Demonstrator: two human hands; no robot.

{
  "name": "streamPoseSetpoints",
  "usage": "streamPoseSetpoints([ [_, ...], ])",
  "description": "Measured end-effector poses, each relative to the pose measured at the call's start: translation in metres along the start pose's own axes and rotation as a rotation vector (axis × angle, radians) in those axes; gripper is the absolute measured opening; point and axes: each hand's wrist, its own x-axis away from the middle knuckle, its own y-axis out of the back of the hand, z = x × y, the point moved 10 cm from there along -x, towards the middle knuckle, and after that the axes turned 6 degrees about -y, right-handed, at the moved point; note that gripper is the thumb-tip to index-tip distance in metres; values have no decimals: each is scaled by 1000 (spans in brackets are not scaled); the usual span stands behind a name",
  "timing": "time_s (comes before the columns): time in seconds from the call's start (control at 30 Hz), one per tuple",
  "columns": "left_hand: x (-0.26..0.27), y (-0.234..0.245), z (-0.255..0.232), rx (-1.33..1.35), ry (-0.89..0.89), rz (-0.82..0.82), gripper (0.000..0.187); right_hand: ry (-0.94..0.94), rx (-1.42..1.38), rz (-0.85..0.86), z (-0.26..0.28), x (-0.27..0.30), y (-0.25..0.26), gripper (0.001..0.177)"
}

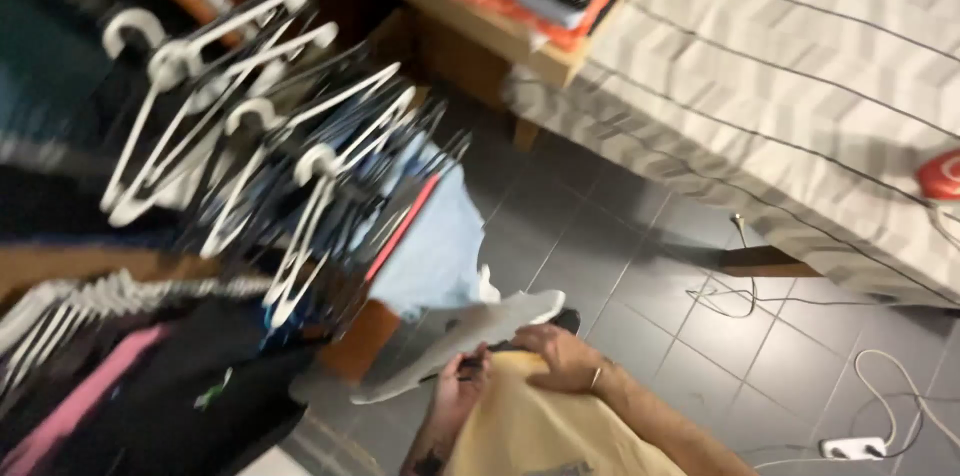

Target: The person is ironing a white patterned top on a surface covered with a patterned cloth, smoothing the fabric and moving the iron across it.

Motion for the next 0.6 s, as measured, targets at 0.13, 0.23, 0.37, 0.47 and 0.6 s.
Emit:
streamPoseSetpoints([
  [0.13, -5, -118, 80, -479, -234, -302, 42, -173, 144, 8, -45, 23, 8, 79],
  [0.23, -39, -130, 128, -421, -208, -361, 8, -320, 225, -275, -79, 53, 62, 29],
  [0.37, -56, -200, 205, -668, 3, -192, 23, -381, 304, -368, -154, 104, 82, 24],
  [0.47, -75, -248, 221, -1215, -104, 21, 36, -492, 109, -510, -178, 158, 117, 26],
  [0.6, -48, -401, 244, -2207, -949, 358, 15, -640, 79, -689, -167, 224, 171, 25],
])
